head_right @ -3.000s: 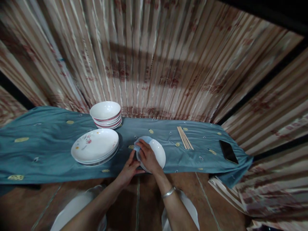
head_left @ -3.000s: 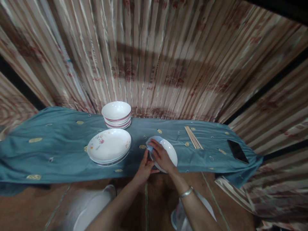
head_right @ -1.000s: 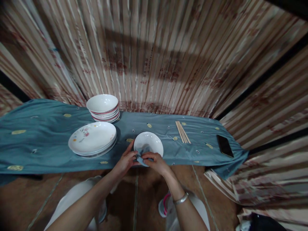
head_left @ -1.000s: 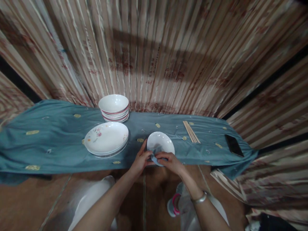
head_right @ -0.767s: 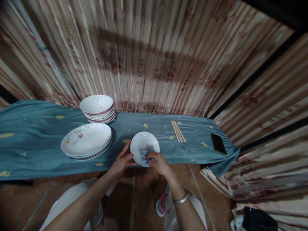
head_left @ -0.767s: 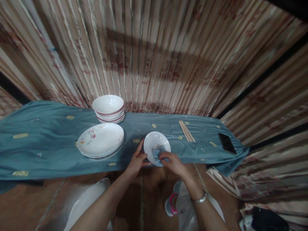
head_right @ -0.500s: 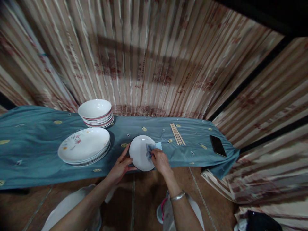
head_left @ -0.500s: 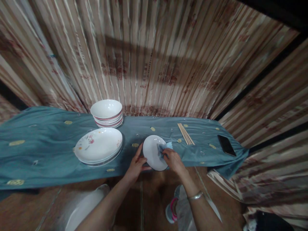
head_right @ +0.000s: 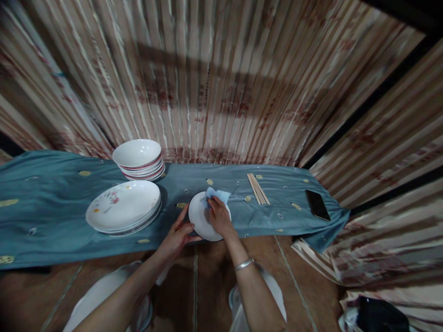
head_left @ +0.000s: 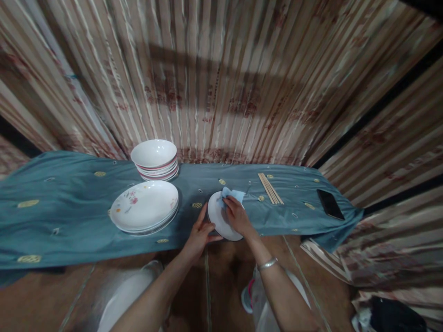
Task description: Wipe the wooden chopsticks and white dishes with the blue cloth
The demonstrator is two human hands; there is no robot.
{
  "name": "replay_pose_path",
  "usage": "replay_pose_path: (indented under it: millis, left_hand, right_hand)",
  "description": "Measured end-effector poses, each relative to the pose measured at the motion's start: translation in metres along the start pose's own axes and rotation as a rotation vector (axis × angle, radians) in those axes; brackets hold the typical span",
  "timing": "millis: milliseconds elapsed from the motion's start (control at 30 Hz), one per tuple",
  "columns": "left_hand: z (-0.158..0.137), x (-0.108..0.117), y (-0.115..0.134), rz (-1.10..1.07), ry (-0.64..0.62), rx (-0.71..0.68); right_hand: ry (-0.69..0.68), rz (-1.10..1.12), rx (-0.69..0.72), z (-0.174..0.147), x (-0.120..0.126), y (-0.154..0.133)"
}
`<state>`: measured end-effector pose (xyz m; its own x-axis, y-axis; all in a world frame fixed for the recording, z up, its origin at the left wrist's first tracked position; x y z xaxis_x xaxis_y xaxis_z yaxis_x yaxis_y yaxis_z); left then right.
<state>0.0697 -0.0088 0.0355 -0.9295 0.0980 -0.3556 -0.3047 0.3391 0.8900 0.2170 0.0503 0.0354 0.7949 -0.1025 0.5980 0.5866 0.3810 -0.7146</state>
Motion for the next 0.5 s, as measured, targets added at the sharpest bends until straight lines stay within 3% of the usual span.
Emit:
replay_pose_path:
  millis: [500]
  left_hand:
    - [-0.003,-0.002,0.003,-0.044,0.021,0.005]
  right_hand:
    - [-0.17,0.478,-0.055,-0.006,-0.023,-0.031]
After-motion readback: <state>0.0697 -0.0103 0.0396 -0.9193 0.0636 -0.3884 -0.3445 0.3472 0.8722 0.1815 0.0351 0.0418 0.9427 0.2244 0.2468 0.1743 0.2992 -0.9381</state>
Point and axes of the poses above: each hand's wrist, its own z-axis towards the middle knuckle, its own x-axis out of the back of the hand, y = z × x, the point moved 6 cm from there along z, towards the middle knuckle, and after that the axes turned 9 degrees about z, right-handed, at the moved point
